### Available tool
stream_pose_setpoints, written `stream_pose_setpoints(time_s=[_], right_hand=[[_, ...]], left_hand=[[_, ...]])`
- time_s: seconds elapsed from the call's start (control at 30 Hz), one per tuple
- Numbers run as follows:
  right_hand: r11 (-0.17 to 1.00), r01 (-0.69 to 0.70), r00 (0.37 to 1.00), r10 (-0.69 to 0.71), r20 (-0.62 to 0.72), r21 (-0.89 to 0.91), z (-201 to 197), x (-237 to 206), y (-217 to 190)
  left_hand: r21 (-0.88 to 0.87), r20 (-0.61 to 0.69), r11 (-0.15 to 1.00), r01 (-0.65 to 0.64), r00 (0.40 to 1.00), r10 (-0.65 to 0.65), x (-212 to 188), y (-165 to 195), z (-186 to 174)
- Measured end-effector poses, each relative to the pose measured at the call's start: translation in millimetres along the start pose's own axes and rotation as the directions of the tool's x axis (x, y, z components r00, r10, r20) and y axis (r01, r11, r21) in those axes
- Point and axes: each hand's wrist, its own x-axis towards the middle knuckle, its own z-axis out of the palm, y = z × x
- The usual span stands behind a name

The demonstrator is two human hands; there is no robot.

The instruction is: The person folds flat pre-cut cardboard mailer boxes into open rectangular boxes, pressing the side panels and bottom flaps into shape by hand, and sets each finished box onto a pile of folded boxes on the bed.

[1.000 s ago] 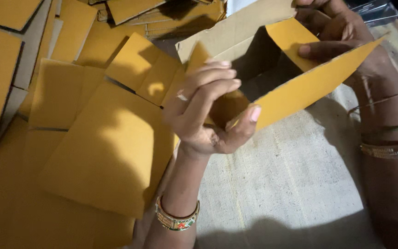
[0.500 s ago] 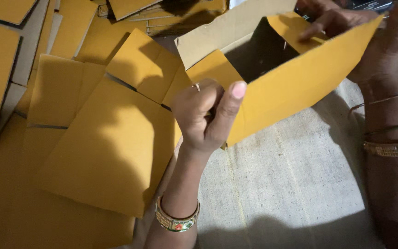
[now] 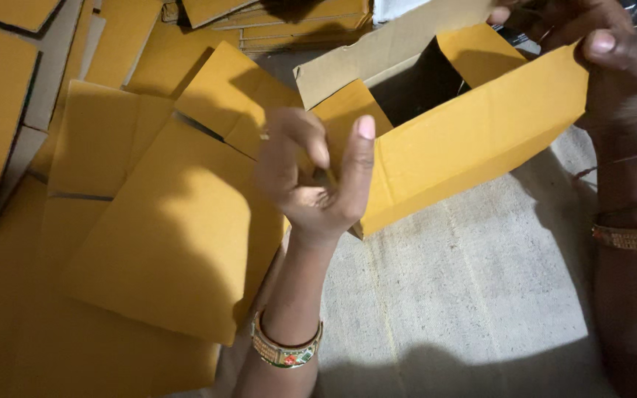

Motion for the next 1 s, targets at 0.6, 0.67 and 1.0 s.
stream_pose_setpoints(time_s=[0.6,0.67,1.0], right_hand=[[0.978,-0.059,0.995,0.041,-0.091,-0.203,10.4,5.2,-1.1],[0.967,-0.041,0.996,0.020,-0.084,-0.252,12.4,7.0,-1.1],[0.719,-0.116,0.986,-0.002,-0.169,-0.685,17.6,-0.6,-14.8]], left_hand=[[-0.007,0.253,0.952,0.306,0.922,-0.294,3.4,-11.2,-3.1],[0.039,0.275,0.931,0.363,0.892,-0.359,4.2,-11.3,-4.3],[0.078,0.349,0.919,0.386,0.853,-0.388,6.4,-12.8,-10.3]])
